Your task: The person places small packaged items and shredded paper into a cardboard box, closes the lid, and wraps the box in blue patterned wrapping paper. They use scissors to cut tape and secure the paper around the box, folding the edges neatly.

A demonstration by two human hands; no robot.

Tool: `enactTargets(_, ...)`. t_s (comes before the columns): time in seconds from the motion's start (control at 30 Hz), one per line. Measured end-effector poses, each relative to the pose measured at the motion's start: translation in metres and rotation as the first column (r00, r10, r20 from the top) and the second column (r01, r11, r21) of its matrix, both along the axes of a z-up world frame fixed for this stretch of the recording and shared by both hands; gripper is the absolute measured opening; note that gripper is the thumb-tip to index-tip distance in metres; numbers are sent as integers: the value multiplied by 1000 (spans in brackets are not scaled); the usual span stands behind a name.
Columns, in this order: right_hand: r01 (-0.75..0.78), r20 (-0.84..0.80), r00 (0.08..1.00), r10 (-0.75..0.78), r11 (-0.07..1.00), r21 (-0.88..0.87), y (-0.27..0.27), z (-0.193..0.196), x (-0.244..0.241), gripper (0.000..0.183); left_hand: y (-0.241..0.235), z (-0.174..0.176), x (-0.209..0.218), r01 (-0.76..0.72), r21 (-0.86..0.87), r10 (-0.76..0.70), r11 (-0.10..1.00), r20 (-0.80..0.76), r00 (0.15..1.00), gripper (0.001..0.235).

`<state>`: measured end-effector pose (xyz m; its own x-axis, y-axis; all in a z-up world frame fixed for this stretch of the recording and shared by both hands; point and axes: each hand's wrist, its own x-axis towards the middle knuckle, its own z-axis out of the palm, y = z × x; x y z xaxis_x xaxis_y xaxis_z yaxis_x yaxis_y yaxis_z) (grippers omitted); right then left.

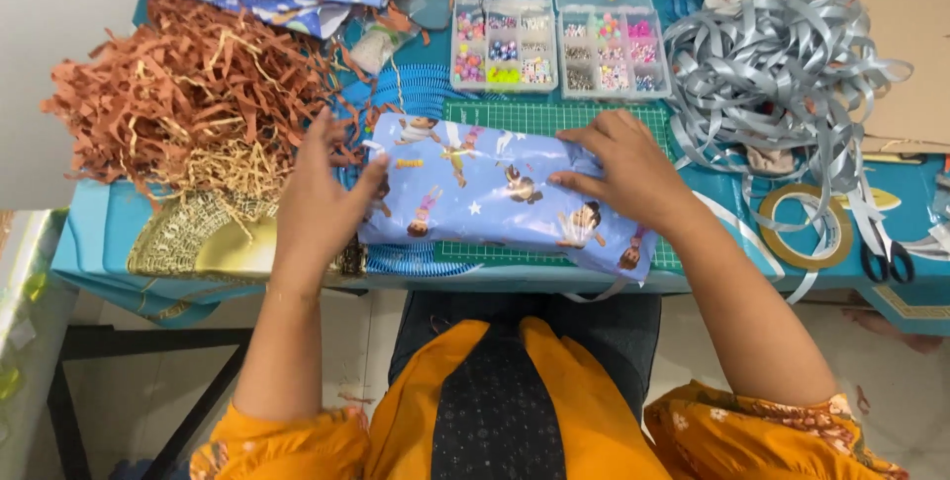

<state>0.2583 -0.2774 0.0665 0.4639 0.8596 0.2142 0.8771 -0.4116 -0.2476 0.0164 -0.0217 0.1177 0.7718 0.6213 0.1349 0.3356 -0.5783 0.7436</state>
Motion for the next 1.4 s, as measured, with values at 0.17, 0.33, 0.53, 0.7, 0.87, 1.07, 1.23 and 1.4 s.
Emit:
enactTargets(0.17, -15, -7, 1000, 15, 999, 40, -1, -5, 4, 50, 33, -54, 15, 158, -227, -142, 961, 85, 986, 94)
enactTargets(0.33, -1, -59, 998, 1, 1000, -2, 0, 0, -1, 49, 55, -107, 22, 222, -470, -70, 854, 320, 945, 72)
enactTargets(0.53, 1, -56, 998, 0, 1000, 4, 1, -2, 2, 50, 56, -110, 29, 169, -452, -41, 876, 279, 959, 40)
enactTargets(0.7, -7, -70, 998, 9, 999, 32, 1, -3, 1, 49, 13, -42, 18, -35, 306, 9, 951, 86, 996, 52)
enactTargets(0.87, -18, -78, 997, 22, 999, 48, 2, -4, 1, 49, -32, -54, 66, 169, 553, -284, 816, 128, 950, 66)
enactTargets(1.07, -66, -57, 996, 72, 993, 97, 3, -13, 14, 50, -32, -86, 107, 428, 489, -433, 760, -111, 895, 60)
enactTargets(1.23, -132, 218, 969, 115, 989, 66, 7, -18, 6, 50, -37, -103, 108, 334, 543, -351, 770, -76, 933, 54)
enactTargets(1.4, -158, 195, 969, 152, 987, 11, 8, -21, -29, 54, -42, -91, 103, 342, 518, -320, 784, -135, 938, 56)
